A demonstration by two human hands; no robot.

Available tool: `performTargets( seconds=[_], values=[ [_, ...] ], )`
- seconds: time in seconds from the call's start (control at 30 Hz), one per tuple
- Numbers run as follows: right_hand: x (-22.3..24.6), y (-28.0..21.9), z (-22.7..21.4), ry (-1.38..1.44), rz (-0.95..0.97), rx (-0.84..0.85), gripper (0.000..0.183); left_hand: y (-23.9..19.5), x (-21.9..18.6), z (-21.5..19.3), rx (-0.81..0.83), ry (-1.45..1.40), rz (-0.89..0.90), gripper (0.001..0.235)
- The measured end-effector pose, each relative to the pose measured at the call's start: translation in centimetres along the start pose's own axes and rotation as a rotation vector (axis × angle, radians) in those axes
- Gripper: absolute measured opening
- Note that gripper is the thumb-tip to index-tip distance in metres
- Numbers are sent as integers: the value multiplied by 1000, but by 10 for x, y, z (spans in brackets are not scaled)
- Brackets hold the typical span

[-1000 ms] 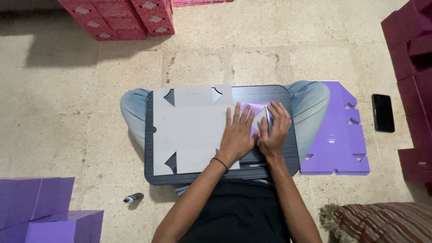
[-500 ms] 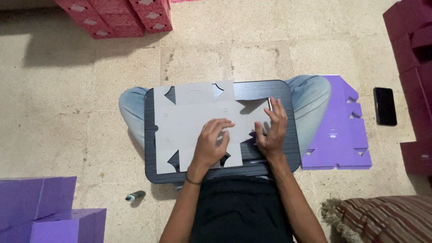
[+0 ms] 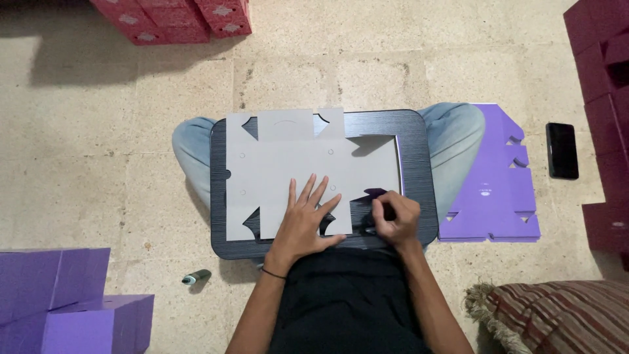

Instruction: The person sits on the floor and assembles a purple cardboard box by folding the pre-cut flaps and tucking them into place. They then pick up a separate purple lid and place it on top of the assembled box.

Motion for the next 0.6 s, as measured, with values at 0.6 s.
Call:
performTargets(
  seconds=[0.6],
  values=[
    [32, 33, 37, -87, 128, 380, 12, 6, 40, -8, -282, -211, -216, 46]
  ],
)
Point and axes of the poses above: each hand's wrist, its own y-axis towards the middle knuckle, its own z-axis out of the palm, x = y × z, the point moved 8 cm from there along y, towards the middle knuckle, and after that the axes turned 10 degrees about -y, right-handed, at the moved point
